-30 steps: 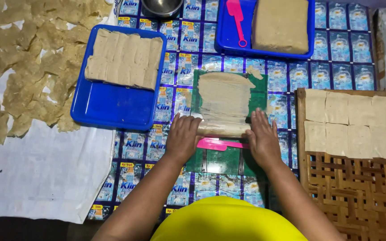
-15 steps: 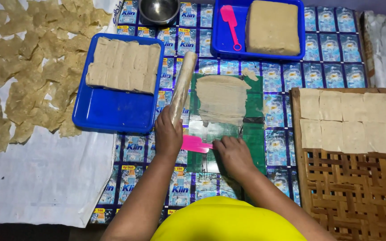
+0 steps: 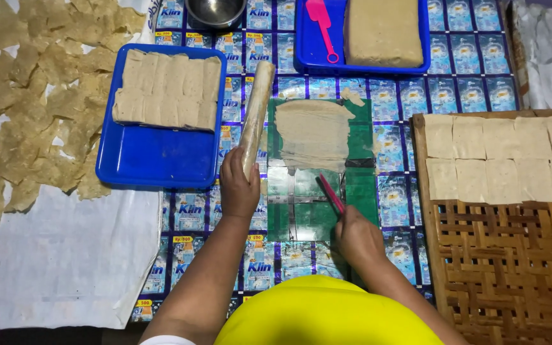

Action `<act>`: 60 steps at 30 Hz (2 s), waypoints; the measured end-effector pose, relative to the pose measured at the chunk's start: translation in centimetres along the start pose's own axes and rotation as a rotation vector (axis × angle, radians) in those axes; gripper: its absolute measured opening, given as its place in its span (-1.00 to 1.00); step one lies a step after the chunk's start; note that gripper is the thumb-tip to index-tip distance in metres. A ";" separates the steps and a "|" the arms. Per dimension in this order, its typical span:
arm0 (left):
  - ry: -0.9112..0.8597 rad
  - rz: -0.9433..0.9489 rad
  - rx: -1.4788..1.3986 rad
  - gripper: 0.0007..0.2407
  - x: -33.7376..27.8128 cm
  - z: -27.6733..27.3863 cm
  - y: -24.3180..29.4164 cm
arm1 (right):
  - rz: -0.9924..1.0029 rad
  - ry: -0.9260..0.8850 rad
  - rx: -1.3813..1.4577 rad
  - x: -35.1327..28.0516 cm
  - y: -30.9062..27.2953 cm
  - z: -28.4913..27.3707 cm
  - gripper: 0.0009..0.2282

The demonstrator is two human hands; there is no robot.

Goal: Rolling out dough into thin sheets and cutting them into square pieces for wrappers.

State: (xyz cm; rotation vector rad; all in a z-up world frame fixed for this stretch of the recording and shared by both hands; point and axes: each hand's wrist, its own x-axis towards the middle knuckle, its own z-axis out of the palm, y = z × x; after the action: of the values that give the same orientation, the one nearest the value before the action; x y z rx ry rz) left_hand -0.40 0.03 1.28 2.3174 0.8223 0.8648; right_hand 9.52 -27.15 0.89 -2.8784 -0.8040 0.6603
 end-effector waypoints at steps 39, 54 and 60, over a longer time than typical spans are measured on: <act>-0.037 -0.054 -0.024 -0.63 0.3 -0.1 -0.3 | 0.105 0.164 0.105 7.2 -2.3 -1.5 -0.77; -0.022 -0.045 -0.035 -0.62 0.5 0.3 -0.7 | 0.022 0.282 0.095 14.4 -3.6 -3.9 -0.76; -0.006 -0.031 -0.045 -0.63 0.5 0.7 -1.2 | 0.024 0.279 0.121 18.7 -3.8 -5.1 -0.76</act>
State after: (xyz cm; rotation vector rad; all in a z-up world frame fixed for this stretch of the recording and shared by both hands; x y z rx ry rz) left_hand 0.00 1.03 0.26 2.2619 0.8256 0.8540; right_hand 24.27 -14.19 -0.91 -2.7871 -0.6669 0.2876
